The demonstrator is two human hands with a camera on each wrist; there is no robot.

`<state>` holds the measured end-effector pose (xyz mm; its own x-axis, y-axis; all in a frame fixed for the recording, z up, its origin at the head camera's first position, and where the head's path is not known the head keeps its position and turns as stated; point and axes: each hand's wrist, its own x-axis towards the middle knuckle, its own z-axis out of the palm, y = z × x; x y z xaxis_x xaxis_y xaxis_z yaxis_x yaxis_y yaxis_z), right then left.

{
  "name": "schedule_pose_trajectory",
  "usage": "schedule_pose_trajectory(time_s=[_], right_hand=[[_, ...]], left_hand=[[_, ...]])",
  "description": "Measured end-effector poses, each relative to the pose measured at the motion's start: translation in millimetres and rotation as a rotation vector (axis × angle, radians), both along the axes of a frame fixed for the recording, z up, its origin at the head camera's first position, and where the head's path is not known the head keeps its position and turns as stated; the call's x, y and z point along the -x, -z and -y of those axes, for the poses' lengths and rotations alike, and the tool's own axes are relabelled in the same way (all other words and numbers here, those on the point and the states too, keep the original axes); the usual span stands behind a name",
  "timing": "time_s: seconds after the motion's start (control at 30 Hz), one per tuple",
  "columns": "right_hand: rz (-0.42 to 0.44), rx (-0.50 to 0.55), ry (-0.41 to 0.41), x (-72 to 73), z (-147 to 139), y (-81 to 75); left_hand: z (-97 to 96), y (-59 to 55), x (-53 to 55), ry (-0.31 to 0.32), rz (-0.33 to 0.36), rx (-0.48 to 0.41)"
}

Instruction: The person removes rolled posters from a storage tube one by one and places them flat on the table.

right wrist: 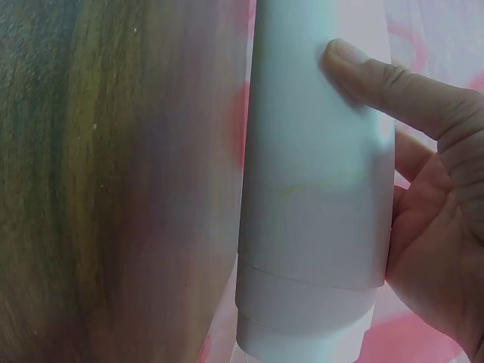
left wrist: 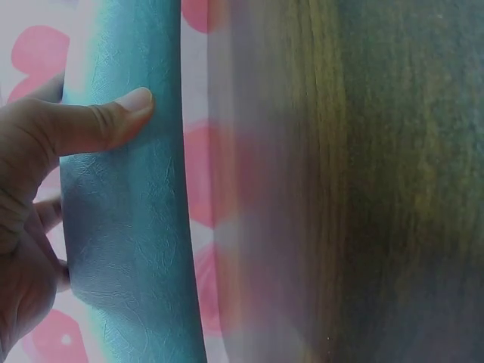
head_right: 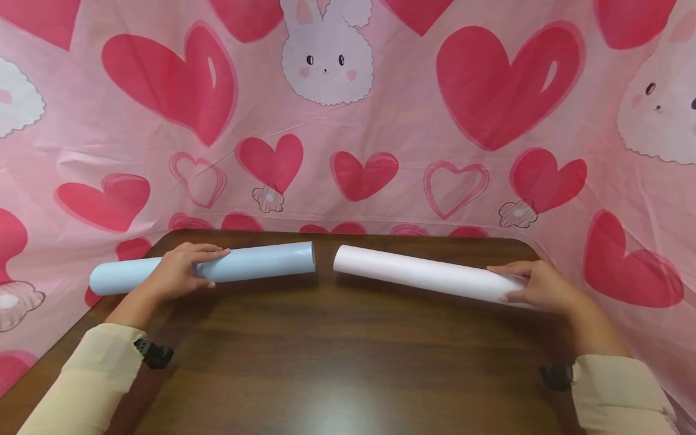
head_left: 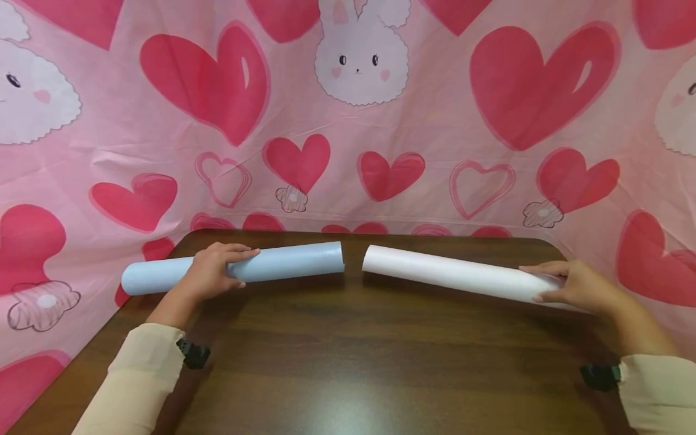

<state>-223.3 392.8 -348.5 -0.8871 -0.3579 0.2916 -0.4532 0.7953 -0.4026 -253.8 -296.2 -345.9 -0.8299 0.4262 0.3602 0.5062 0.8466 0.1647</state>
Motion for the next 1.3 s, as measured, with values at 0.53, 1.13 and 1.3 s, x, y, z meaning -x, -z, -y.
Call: schedule_pose_trajectory(time_s=[0.53,1.13,1.3], right_hand=[[0.007,0.050,0.067,-7.1,-14.7,10.2],[0.007,0.052,0.109,-10.1,-15.3,14.3],[0.000,0.065,0.106,-9.5,-15.3,16.1]], left_hand=[[5.9,-3.9,-7.9,-0.171,0.102,-0.036],[42.8,-3.2,-19.7,-0.367,0.101,-0.050],[56.2,0.8,-21.3,-0.416,0.103,-0.059]])
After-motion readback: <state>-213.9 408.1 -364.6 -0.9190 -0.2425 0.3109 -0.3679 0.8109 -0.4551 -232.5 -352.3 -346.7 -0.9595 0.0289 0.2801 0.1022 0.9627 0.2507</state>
